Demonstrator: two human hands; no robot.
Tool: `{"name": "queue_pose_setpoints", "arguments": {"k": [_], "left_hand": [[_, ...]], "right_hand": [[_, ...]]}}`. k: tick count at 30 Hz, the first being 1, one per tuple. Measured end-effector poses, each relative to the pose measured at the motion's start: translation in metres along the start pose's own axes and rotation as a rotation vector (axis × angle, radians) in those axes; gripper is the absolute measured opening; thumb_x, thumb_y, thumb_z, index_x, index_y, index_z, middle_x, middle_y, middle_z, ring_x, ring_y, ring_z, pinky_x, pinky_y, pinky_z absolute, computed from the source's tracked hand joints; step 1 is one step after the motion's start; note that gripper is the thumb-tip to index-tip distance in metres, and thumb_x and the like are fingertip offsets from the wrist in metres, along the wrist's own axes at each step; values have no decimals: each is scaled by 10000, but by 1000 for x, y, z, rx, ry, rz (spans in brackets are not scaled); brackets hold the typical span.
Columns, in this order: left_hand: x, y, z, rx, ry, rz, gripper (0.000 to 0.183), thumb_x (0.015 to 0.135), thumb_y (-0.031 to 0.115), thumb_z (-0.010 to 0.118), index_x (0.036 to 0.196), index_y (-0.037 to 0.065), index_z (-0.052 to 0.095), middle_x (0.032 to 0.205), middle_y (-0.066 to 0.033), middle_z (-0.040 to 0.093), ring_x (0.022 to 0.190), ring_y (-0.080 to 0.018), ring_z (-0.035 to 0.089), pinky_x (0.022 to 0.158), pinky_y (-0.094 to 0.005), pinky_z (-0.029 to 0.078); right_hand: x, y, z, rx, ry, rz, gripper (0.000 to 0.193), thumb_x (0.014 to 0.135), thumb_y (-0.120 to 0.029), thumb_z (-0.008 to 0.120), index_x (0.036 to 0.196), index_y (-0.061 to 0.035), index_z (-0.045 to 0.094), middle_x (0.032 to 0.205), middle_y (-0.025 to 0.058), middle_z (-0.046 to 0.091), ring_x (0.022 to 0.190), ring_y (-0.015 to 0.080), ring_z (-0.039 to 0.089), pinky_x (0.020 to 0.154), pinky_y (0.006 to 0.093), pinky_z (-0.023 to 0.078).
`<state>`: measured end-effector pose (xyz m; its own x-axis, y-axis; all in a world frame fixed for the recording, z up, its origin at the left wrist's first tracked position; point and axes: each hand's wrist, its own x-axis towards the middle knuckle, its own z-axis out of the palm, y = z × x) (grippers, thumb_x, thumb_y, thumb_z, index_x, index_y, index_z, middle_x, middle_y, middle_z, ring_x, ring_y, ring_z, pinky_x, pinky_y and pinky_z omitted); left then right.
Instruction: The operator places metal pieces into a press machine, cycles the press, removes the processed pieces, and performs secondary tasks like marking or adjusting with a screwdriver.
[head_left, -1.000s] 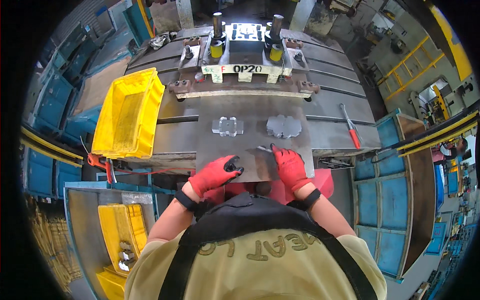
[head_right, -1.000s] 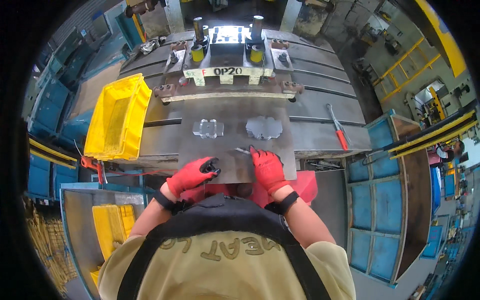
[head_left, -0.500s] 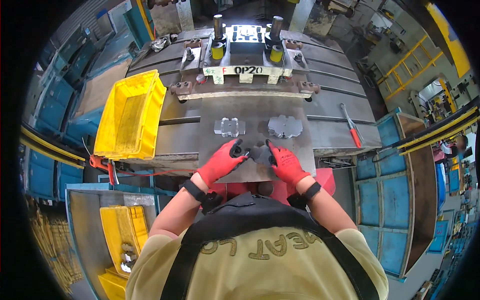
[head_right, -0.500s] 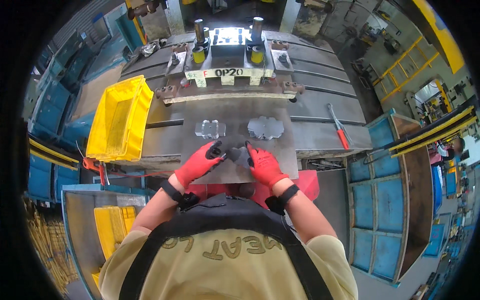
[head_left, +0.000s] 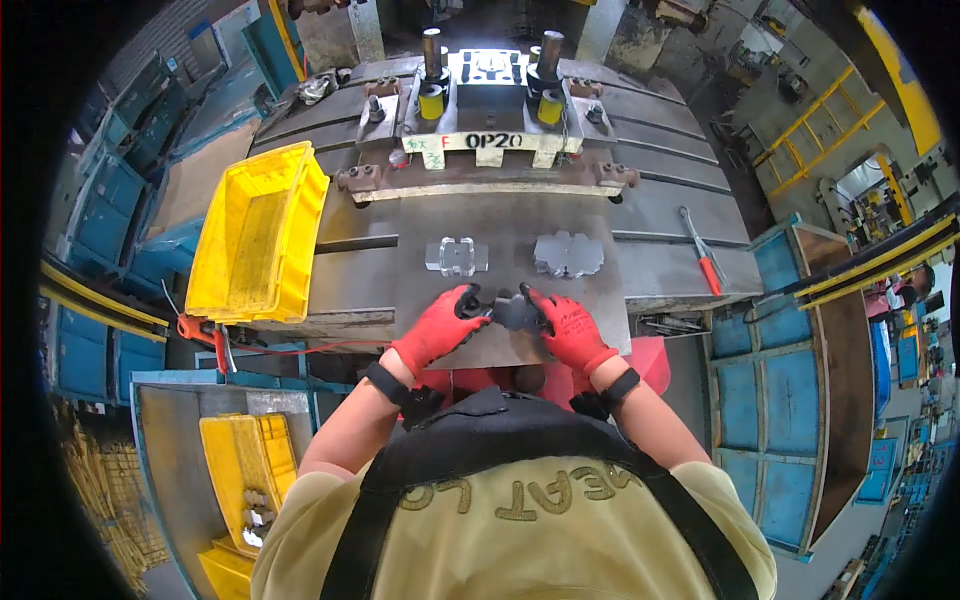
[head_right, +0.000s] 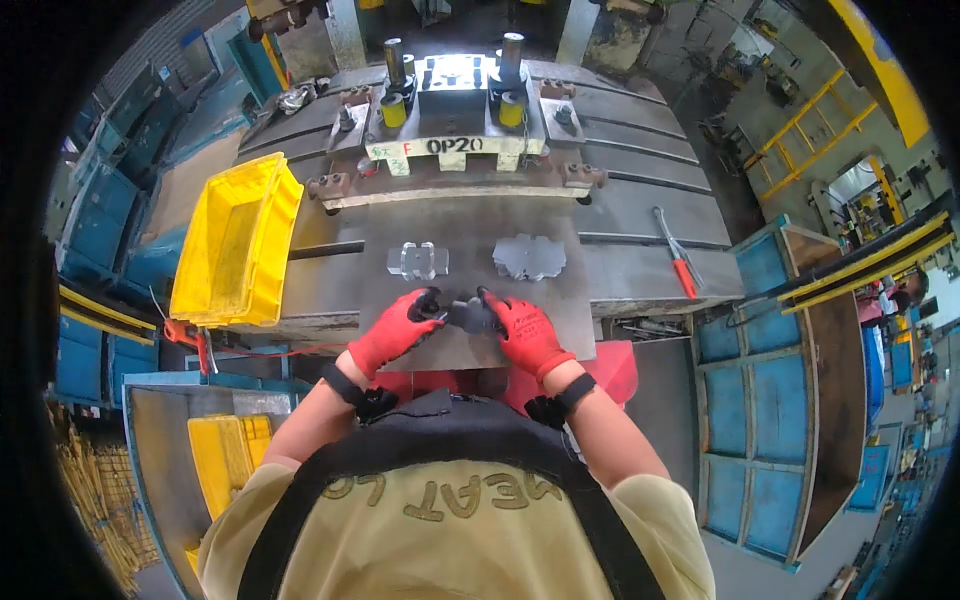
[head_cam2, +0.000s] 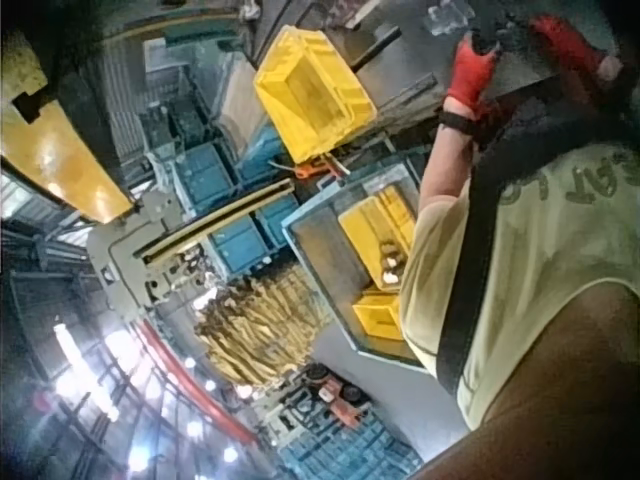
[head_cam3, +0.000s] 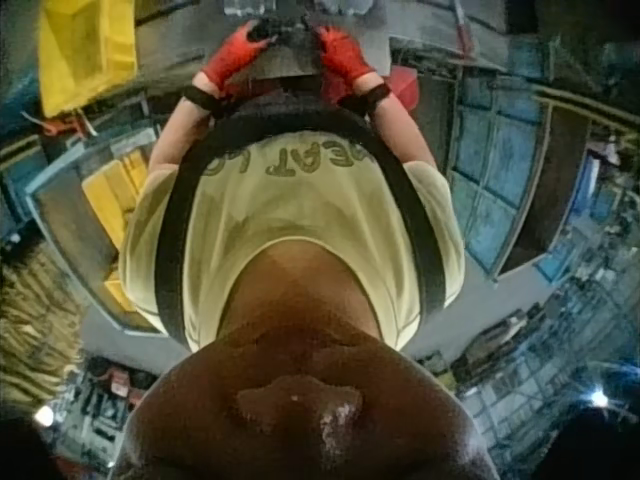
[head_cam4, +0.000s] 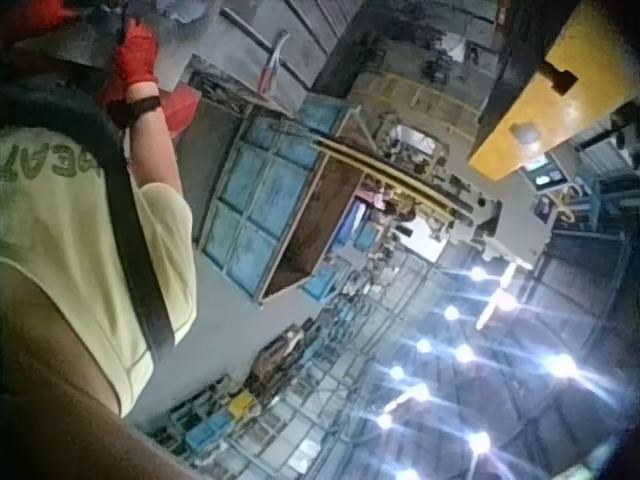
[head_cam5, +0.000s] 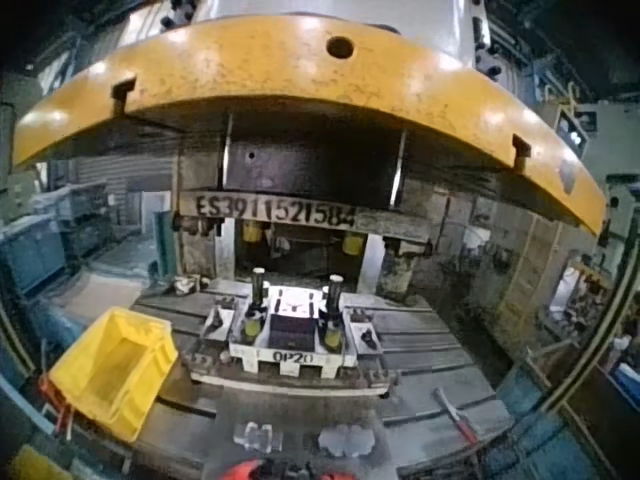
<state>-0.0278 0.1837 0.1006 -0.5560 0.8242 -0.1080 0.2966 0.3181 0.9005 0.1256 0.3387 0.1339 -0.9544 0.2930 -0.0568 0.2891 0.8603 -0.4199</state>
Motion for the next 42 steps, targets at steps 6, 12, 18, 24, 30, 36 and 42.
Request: {"name": "queue_pose_setpoints", "arguments": {"k": [6,12,18,24,30,36,42], "left_hand": [[-8,33,-3,-286,-170,-110,357,798,171,494,1114,22,421,1042,-92,509,936,-185,504,780,-277,414],[0,51,0,-1242,-402,-239,387,859,313,361,1079,4,440,1037,-120,512,902,-200,529,763,-307,447],[0,92,-10,-1069,-208,-124,390,822,381,425,947,21,507,868,-107,572,749,-187,570,665,-296,467],[0,83,-5,-864,-41,8,264,820,237,472,902,-8,524,759,-69,557,666,-123,536,621,-279,458],[3,73,-7,-656,-5,59,216,797,150,462,881,-31,543,744,-38,560,675,-80,477,623,-221,392],[-3,68,-11,-644,-66,150,232,783,125,462,957,-17,521,841,-42,562,757,-84,478,692,-237,394],[-12,85,-30,-537,-220,133,291,739,7,493,1029,-6,481,926,-31,545,811,-93,485,759,-232,386]], "right_hand": [[-6,-2,3,381,254,-73,581,597,-19,533,1157,-84,393,903,137,514,860,304,472,751,364,380],[-12,-25,-33,80,445,-373,513,633,-30,550,1127,-67,419,968,130,513,884,293,477,785,346,380],[-8,-13,-37,1310,413,-52,356,765,-123,523,1098,-27,438,1041,64,507,935,180,490,800,288,397],[-18,-29,-58,1571,183,158,257,817,-151,447,1004,16,504,885,80,555,771,149,542,721,288,443],[-21,-21,-56,1247,162,173,201,796,-112,452,919,14,548,822,63,561,725,127,533,669,240,426],[-22,-17,-51,1215,115,303,160,760,-94,483,855,14,552,681,20,524,618,99,467,604,227,402],[-27,-16,-52,1248,153,292,179,743,-117,513,851,18,562,590,1,493,574,89,431,550,238,385]]}}
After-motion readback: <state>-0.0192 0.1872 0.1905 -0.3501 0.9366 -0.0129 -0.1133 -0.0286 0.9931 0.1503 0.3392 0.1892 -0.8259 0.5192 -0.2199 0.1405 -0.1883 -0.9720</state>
